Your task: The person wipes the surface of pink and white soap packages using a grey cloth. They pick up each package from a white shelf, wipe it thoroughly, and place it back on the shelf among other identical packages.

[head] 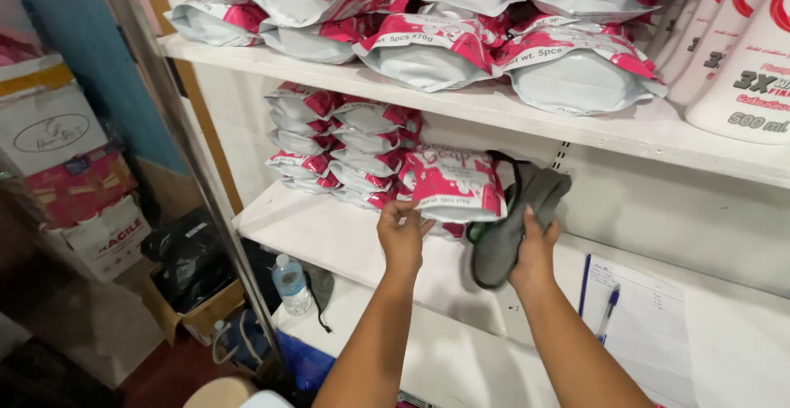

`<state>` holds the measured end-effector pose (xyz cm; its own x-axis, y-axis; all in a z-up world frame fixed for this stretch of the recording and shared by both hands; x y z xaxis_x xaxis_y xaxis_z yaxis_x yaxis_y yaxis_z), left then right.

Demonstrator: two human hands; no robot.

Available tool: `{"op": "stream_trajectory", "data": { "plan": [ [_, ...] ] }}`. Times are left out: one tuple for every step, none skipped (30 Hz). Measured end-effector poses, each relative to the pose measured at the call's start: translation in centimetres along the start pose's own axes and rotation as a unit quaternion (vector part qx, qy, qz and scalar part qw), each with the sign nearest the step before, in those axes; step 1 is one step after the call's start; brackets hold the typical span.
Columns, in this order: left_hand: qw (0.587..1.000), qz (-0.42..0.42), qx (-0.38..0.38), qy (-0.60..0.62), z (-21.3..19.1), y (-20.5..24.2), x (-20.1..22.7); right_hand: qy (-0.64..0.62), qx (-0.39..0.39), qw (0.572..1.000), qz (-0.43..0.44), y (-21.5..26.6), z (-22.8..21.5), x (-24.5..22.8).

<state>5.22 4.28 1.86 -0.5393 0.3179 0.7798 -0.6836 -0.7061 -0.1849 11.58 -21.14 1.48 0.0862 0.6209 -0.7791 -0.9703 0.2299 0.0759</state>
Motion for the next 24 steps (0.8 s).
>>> {"op": "stream_trajectory", "data": {
  "plan": [
    [1.0,0.001,0.004,0.001,-1.0,0.6,-0.2,0.003,-0.003,1.0,0.002,0.2,-0.3,0.4],
    [1.0,-0.01,-0.013,0.022,-1.7,1.3,-0.6,-0.009,-0.02,0.999,0.046,0.5,-0.4,1.4],
    [0.998,-0.022,-0.03,0.042,-2.4,2.1,-1.0,-0.02,-0.035,0.995,0.09,0.8,-0.6,2.3],
    [0.998,-0.023,-0.026,0.044,-3.5,2.7,-0.9,-0.016,-0.036,0.995,0.092,0.5,-1.5,3.3],
    [0.997,-0.042,-0.044,0.046,-4.1,3.3,-1.1,-0.052,-0.104,0.984,0.133,0.5,-1.3,4.6],
    [0.995,-0.06,-0.061,0.048,-4.7,3.9,-1.3,-0.087,-0.171,0.966,0.175,0.5,-1.2,5.8],
    [0.995,-0.059,-0.058,0.048,-5.2,4.6,-0.3,-0.085,-0.173,0.965,0.177,2.6,-0.7,5.0],
    [0.994,-0.086,-0.045,0.056,-5.7,5.3,0.3,-0.046,-0.147,0.972,0.18,4.5,-0.6,4.4],
    [0.991,-0.111,-0.033,0.063,-6.3,5.9,0.9,-0.007,-0.122,0.976,0.182,6.5,-0.5,3.9],
    [0.992,-0.109,-0.03,0.062,-7.6,5.9,0.5,-0.007,-0.124,0.975,0.185,5.0,-1.5,6.3],
    [0.99,-0.11,-0.025,0.084,-8.8,6.0,0.1,-0.009,-0.157,0.977,0.142,3.5,-2.1,8.0],
    [0.988,-0.11,-0.019,0.107,-10.1,6.0,-0.4,-0.01,-0.19,0.977,0.098,2.1,-2.6,9.8],
    [0.988,-0.109,-0.015,0.106,-11.3,5.6,-1.3,-0.01,-0.192,0.976,0.102,1.2,-3.6,11.9],
    [0.988,-0.115,-0.003,0.106,-12.8,5.2,-2.3,0.07,-0.133,0.984,0.09,-0.1,-5.4,14.2],
    [0.987,-0.121,0.009,0.105,-14.2,4.7,-3.2,0.15,-0.074,0.983,0.077,-1.3,-7.1,16.3],
    [0.987,-0.12,0.012,0.103,-15.0,4.5,-3.6,0.15,-0.076,0.982,0.08,2.0,-5.6,14.3],
    [0.983,-0.148,0.056,0.093,-16.2,4.1,-4.6,0.155,-0.051,0.979,0.123,5.1,-4.3,12.8],
    [0.976,-0.177,0.099,0.082,-17.4,3.7,-5.4,0.16,-0.027,0.973,0.166,8.2,-3.0,11.3],
    [0.976,-0.175,0.099,0.082,-16.4,4.1,-4.1,0.159,-0.028,0.973,0.167,7.3,-3.3,12.4],
    [0.959,-0.205,0.176,0.086,-16.4,4.6,-3.2,0.21,-0.069,0.967,0.128,6.4,-3.1,13.2],
    [0.935,-0.234,0.253,0.089,-16.5,5.6,-2.5,0.261,-0.109,0.955,0.091,5.6,-3.1,14.2],
    [0.934,-0.233,0.255,0.087,-16.1,5.9,-2.4,0.26,-0.109,0.955,0.093,5.9,-2.8,13.9],
    [0.909,-0.278,0.308,0.039,-16.3,6.7,-2.8,0.296,-0.153,0.939,0.086,6.3,-1.7,13.8],
    [0.877,-0.319,0.36,-0.01,-16.5,7.6,-3.0,0.33,-0.196,0.92,0.079,6.8,-0.6,13.6]
  ]
}}
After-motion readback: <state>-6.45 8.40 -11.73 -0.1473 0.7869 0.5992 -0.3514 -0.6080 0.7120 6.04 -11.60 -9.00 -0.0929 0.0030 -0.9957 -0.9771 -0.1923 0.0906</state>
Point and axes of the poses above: each hand's wrist, its own y-axis away from the middle knuckle, its own z-axis out of the palm, x = y × z, the point moved 7 cm from there along -y, towards the middle knuckle, and after that the axes turned 8 degrees about x, right-handed, at the moved point
